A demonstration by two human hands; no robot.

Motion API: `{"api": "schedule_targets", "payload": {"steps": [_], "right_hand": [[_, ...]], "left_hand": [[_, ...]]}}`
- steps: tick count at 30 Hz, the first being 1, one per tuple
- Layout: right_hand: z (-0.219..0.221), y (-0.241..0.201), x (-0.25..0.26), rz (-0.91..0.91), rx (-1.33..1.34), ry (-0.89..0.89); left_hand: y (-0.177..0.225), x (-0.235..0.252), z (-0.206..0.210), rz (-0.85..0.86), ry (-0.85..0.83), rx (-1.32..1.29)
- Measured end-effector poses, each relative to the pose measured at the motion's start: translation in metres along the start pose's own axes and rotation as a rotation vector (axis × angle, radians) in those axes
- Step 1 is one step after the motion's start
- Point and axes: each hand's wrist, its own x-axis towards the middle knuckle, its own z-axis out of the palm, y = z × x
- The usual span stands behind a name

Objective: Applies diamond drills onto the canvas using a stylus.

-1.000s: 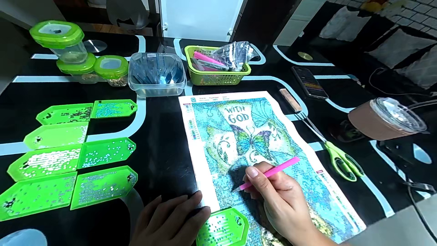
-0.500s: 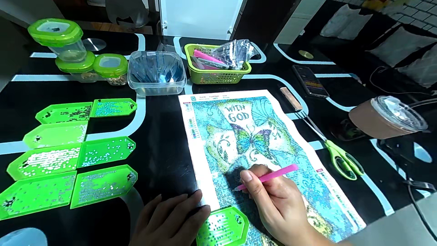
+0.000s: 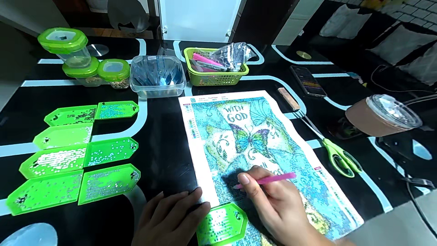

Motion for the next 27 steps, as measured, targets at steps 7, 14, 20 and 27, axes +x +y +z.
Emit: {"api": "schedule_targets", "payload": {"steps": [7, 14, 20, 27], "right_hand": [[0.0, -0.017, -0.007, 0.028, 0.369, -0.094], [0.015, -0.015, -0.009, -0.047, 0.289, -0.161], [0.009, -0.013, -0.006, 0.155, 0.548, 0.053], [-0.002, -0.01, 0.007, 0.512, 0.847, 0.321]], "left_hand": [[-0.001, -0.001, 0.002, 0.0, 0.015, 0.008], [-0.002, 0.0, 0.005, 0.01, 0.056, 0.012], [-0.001, -0.001, 0.005, 0.009, 0.046, 0.018], [0.0, 0.0, 0.001, 0.003, 0.012, -0.001]]}}
